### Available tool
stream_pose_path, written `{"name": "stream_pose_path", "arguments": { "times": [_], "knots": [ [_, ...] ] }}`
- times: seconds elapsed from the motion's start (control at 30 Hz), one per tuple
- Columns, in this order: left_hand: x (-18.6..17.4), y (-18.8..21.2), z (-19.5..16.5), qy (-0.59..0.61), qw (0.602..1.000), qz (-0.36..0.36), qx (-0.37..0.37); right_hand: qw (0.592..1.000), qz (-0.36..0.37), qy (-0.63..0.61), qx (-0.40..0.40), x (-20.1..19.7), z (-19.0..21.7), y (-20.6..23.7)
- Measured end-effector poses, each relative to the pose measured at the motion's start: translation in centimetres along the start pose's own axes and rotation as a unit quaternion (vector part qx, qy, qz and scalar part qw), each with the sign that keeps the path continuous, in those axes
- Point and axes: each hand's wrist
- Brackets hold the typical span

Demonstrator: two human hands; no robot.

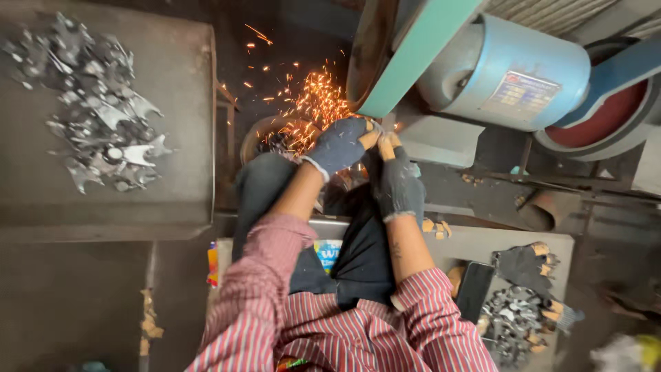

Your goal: The person sits at a belt grinder and grinds small metal castings one at a time, holding each piece against the abrasive belt with both gloved hands until sparks fly, then places the finished piece into a tray and picks up the next rough casting to grind its edges.

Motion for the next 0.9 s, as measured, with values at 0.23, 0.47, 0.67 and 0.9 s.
{"name": "stream_pose_path", "arguments": {
  "times": [0.23,0.47,0.67,0.9],
  "knots": [
    [-1.3,6.1,-4.2,-0.264,0.946,0.131,-0.132,0.975,0.115,0.183,-0.052,1.2,-1.3,3.8],
    [-4.1,5.9,-7.2,-0.184,0.980,0.076,0.016,0.935,0.206,0.208,-0.201,-3.2,2.7,4.9],
    [-0.1,1.3,0.2,0.386,0.917,0.095,-0.012,0.942,0.286,-0.104,-0.141,0.2,-3.5,-2.3],
    [0.9,0.7,5.6,0.218,0.971,0.050,-0.087,0.979,0.156,-0.087,-0.100,1.2,-6.9,-6.3]
  ]
}}
Point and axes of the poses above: each hand's wrist, its own y-axis away from the middle knuckle, its own x-axis out of the palm, z = x × y, and after that the axes turned 6 degrees about z, right-handed
